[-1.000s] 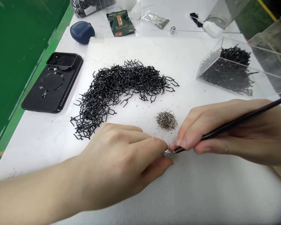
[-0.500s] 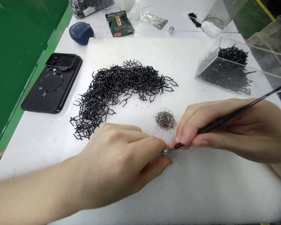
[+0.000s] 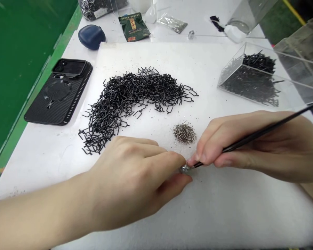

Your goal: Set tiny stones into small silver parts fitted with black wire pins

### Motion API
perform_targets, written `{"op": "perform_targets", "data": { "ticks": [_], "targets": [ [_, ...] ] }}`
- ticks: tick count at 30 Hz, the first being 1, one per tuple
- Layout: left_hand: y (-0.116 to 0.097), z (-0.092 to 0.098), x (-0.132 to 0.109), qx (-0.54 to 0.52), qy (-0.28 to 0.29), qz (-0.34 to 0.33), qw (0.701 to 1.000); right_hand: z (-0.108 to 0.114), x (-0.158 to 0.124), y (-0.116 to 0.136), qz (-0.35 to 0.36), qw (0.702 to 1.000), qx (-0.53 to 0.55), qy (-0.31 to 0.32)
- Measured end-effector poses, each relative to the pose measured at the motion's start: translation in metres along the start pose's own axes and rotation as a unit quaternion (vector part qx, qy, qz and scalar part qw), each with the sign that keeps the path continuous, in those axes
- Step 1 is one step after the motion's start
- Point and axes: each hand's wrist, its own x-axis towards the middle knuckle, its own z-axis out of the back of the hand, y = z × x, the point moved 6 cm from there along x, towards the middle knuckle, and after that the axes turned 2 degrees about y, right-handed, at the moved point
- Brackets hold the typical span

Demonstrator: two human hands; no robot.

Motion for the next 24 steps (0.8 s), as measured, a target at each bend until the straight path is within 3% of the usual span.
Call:
{"op": "perform_targets", "data": {
  "ticks": [11, 24],
  "targets": [
    [-0.0006, 0.0001, -0.0004, 0.007, 0.002, -0.003, 1.0, 0.0007, -0.0022, -0.0007, 0.023, 1.0, 0.004, 0.011],
    [-0.0006, 0.0013, -0.001, 0.006, -0.007, -0.009, 1.0, 0.0019, 0.0001, -0.0063, -0.035, 0.999, 0.037, -0.018]
  ]
}}
